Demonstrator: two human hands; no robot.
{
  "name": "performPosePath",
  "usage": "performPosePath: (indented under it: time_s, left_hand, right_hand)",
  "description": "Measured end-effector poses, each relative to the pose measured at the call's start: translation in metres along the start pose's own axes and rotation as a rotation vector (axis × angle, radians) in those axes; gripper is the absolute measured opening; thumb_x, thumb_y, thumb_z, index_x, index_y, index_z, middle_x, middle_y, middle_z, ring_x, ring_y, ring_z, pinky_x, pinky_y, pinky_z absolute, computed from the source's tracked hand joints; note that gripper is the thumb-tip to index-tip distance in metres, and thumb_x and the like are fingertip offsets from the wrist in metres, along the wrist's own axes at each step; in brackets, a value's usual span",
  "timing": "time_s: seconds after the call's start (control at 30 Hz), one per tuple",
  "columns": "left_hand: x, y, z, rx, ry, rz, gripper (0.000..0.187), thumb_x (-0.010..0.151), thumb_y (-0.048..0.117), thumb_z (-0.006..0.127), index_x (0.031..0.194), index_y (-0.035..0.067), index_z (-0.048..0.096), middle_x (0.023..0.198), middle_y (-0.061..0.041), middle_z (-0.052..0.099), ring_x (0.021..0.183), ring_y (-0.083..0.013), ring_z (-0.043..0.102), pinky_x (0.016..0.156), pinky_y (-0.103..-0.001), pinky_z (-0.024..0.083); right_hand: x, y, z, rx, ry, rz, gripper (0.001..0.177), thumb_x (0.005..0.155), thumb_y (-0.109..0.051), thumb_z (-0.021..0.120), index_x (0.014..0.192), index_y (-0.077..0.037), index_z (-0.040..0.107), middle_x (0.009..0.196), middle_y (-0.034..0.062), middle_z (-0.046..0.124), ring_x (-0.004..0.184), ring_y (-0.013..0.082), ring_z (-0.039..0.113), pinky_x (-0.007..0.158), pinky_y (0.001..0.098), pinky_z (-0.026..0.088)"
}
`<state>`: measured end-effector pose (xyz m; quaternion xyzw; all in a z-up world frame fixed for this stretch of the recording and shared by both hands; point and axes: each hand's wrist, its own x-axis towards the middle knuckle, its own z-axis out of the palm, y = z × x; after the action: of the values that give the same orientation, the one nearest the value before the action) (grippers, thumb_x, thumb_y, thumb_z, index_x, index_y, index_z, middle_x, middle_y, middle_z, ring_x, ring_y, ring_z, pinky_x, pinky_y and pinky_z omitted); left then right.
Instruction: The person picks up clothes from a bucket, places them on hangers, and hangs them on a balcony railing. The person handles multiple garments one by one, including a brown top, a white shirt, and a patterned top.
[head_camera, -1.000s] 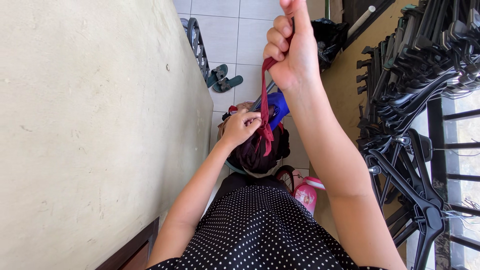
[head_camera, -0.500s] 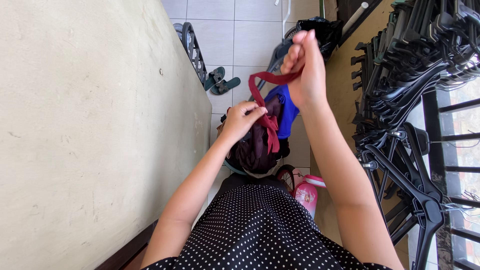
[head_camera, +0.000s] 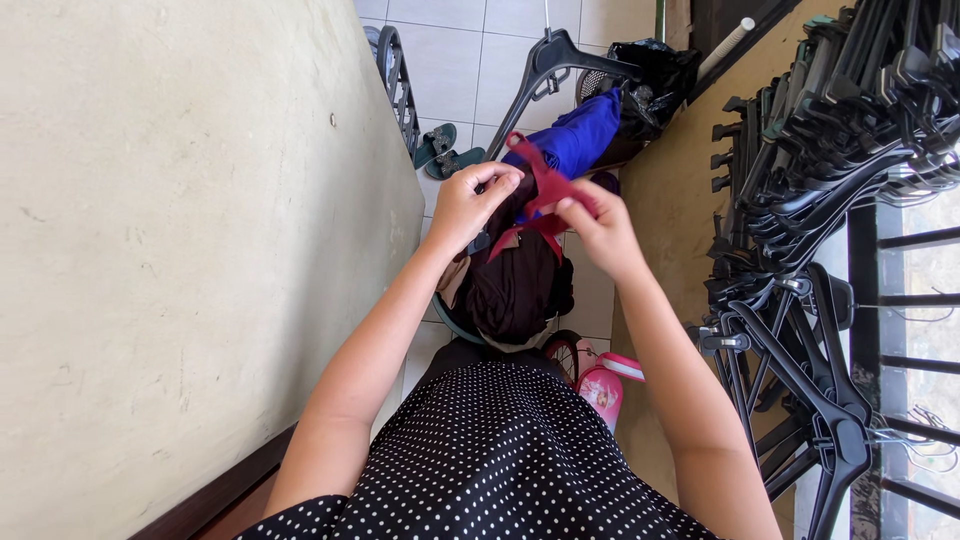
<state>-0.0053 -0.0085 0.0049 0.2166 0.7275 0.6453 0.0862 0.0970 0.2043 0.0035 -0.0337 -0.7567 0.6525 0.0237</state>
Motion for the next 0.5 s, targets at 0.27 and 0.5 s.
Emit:
performPosePath:
  time_s: [0.27,0.5]
  left_hand:
    - [-0.014,-0.003,-0.021,0.063,0.044,-0.125,0.020,0.096,0.022,0.068,0.110,0.010,0.076,0.076,0.005,0.060,0.072,-0.0037,0.051,0.068,-0.022,0.046]
    - [-0.027,0.004,-0.037,0.055,-0.054,-0.388,0.030,0.105,0.013,0.052,0.131,0.016,0.064,0.071,-0.003,0.052,0.059,-0.0109,0.045,0.058,-0.030,0.037]
  right_hand:
    - [-0.011,-0.044,-0.042,0.574,0.129,-0.056,0.037,0.114,-0.038,0.047,0.125,-0.003,0.055,0.085,0.0049,0.060,0.082,0.0184,0.062,0.085,0.0422,0.059]
    - [-0.020,-0.090,-0.047,0.706,0.296,-0.107,0.039,0.111,-0.032,0.040,0.142,-0.011,0.051,0.102,0.0058,0.059,0.091,0.0196,0.061,0.090,0.0472,0.057]
